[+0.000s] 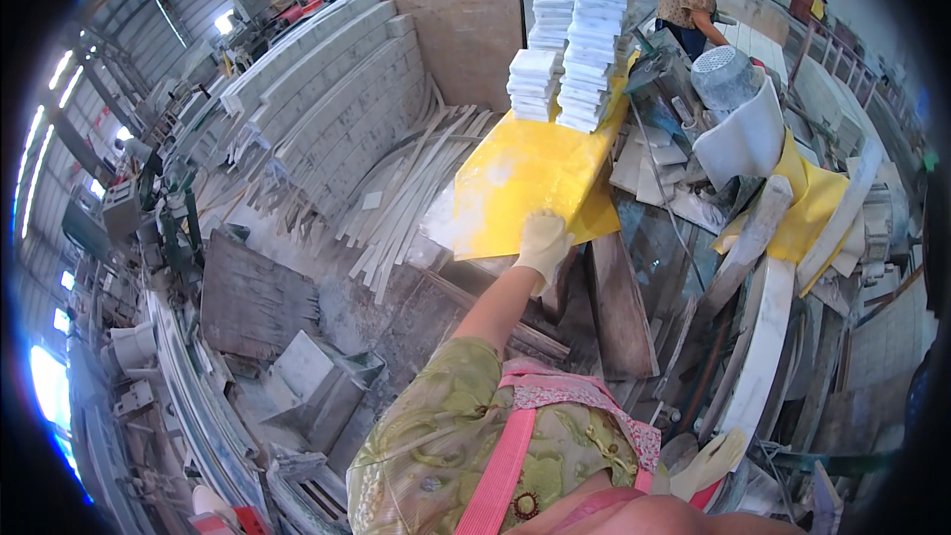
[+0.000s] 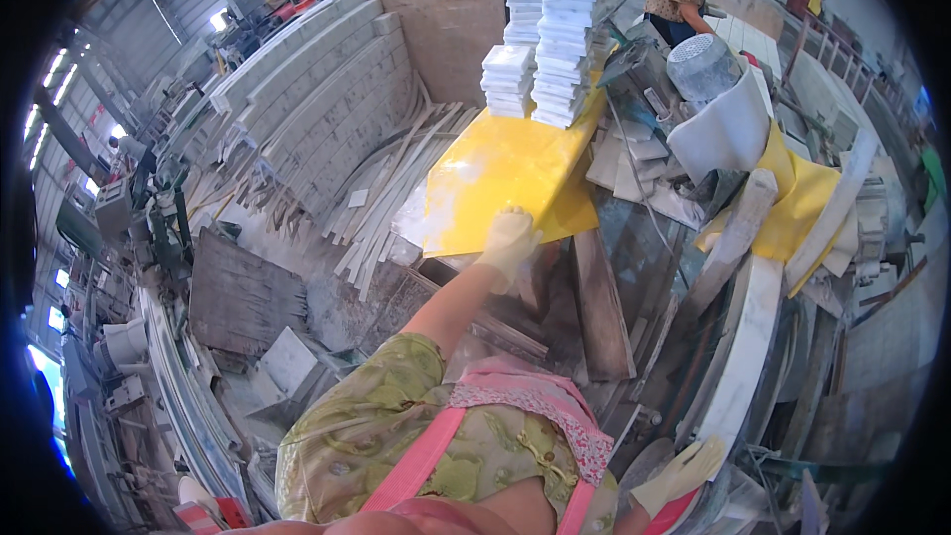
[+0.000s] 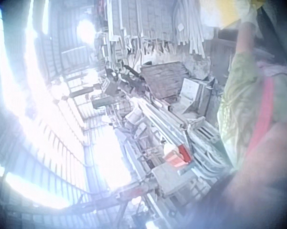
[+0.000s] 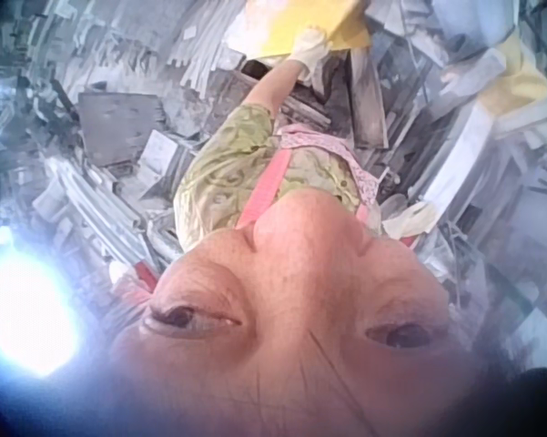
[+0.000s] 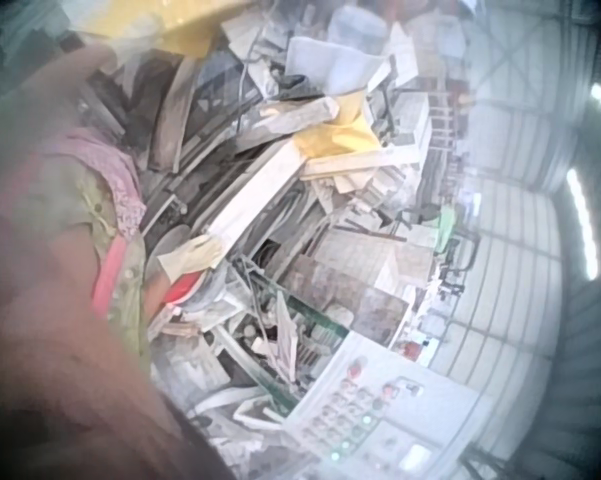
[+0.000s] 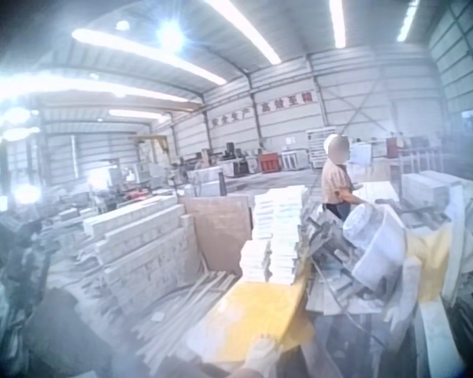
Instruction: The person repeatedly picks white rectangular panels from a yellow tray and stacks them on a growing pile. The hands move each panel one at a time, aligning edges before placing it on the stack.
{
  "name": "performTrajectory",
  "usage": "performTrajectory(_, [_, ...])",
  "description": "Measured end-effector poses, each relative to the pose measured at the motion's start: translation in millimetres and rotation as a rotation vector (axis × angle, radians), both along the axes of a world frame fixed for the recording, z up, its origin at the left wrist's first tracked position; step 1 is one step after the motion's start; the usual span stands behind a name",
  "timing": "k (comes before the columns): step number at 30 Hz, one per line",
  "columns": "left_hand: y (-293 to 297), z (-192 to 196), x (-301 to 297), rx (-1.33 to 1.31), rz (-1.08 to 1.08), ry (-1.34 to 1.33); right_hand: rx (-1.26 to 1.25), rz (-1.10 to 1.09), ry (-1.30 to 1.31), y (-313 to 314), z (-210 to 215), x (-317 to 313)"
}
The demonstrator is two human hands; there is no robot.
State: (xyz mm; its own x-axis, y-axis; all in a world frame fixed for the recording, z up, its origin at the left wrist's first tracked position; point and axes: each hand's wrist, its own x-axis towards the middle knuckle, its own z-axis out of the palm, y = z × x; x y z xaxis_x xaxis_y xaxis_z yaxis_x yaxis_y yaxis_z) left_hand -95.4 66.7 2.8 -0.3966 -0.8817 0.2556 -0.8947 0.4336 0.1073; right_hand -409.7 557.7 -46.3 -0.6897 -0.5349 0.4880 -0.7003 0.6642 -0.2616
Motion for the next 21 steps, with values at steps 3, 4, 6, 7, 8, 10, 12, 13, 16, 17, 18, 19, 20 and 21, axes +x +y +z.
performTrajectory(3, [0, -2, 0, -0.007, 0.004, -0.013, 0.016, 0.01, -0.007, 1, 4, 4])
performTrajectory(4, [1, -3, 0, -0.004, 0.0, -0.012, 0.036, -0.012, -0.032, 2, 5, 5])
performTrajectory(6, [1, -4, 0, -0.015, 0.0, -0.018, 0.052, -0.03, -0.022, 4, 7, 7])
performTrajectory(7, [1, -5, 0, -0.014, -0.005, -0.012, 0.066, -0.034, -0.034, 5, 7, 7])
performTrajectory(8, [1, -5, 0, -0.02, -0.011, -0.007, 0.07, -0.032, -0.033, 5, 7, 7])
performTrajectory(10, [0, -5, -1, -0.02, -0.014, -0.005, 0.068, -0.028, -0.027, 6, 7, 8])
performTrajectory(12, [1, -4, -1, -0.002, -0.005, -0.013, 0.057, -0.019, -0.016, 7, 6, 8])
performTrajectory(13, [1, -3, 0, 0.003, -0.014, -0.01, 0.057, -0.018, -0.019, 8, 6, 8])
performTrajectory(16, [1, -3, 1, 0.012, -0.023, -0.007, 0.057, -0.012, -0.017, 9, 4, 10])
performTrajectory(17, [1, -4, 1, 0.003, -0.022, -0.003, 0.058, -0.019, -0.013, 10, 4, 10])
performTrajectory(18, [1, -6, 2, -0.008, -0.027, 0.005, 0.045, -0.011, 0.012, 11, 4, 11])
performTrajectory(19, [0, -7, 2, 0.007, -0.026, 0.008, 0.05, -0.027, -0.006, 12, 4, 12])
performTrajectory(20, [-1, -9, 2, 0.019, -0.032, 0.014, 0.041, -0.027, -0.003, 12, 4, 13])
performTrajectory(21, [-2, -11, 2, 0.018, -0.04, 0.023, 0.033, -0.033, 0.0, 13, 4, 14])
